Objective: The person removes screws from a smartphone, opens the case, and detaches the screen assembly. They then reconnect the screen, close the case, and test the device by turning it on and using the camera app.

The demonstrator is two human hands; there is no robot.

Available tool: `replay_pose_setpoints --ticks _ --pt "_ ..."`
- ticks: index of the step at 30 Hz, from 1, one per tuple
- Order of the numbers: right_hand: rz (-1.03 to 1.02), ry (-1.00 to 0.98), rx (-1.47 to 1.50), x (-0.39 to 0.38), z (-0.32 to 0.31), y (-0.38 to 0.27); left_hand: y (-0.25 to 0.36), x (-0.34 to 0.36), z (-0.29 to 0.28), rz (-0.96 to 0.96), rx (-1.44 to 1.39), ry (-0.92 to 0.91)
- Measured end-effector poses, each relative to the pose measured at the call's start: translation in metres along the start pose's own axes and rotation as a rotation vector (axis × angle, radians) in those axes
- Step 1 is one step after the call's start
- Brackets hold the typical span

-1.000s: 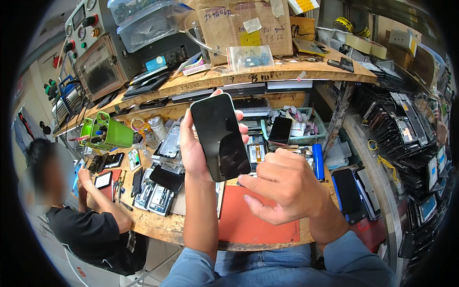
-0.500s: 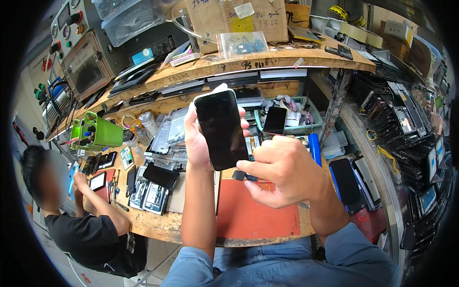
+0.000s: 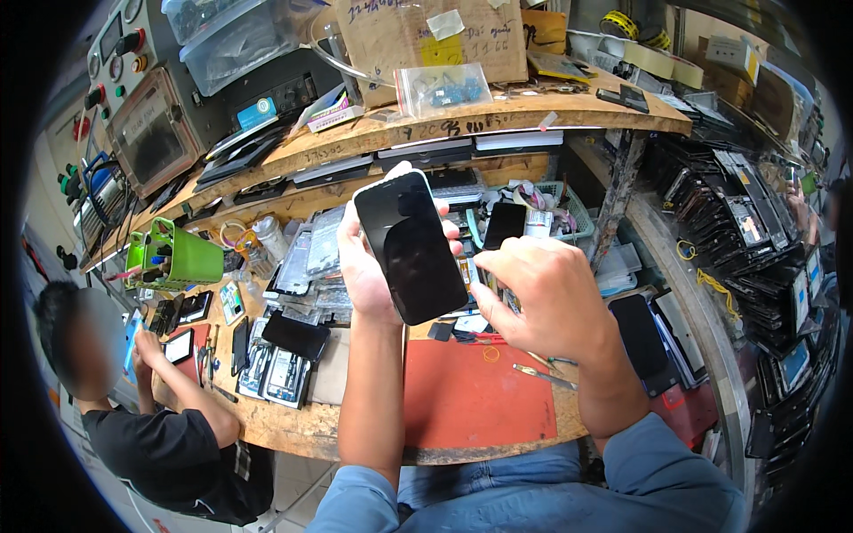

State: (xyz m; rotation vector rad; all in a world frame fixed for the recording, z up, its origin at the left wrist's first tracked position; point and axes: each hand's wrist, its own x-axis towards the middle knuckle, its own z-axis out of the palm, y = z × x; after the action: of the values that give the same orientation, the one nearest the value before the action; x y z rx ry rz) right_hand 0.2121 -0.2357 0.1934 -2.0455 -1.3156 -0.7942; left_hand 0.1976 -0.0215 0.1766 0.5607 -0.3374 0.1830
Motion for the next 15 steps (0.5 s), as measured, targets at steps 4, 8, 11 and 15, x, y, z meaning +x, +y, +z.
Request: replay_pose_setpoints --ticks 4,8,11,15 --pt "-0.003 -0.015 0.019 0.000 0.000 -0.001 0.004 -0.001 -0.003 0.013 0.009 -0.031" --pt "0.003 -0.009 0.001 0.000 -0.002 0.001 0.003 -0.002 -0.007 -0.020 -0.019 -0.032" --pt "0.038 -0.026 -0.002 0.000 -0.008 0.002 0.003 0.000 -0.008 -0.011 0.020 -0.125" --pt "0.031 -0.038 -0.016 0.001 -0.010 0.006 0.002 0.001 -0.010 0.004 0.005 -0.133"
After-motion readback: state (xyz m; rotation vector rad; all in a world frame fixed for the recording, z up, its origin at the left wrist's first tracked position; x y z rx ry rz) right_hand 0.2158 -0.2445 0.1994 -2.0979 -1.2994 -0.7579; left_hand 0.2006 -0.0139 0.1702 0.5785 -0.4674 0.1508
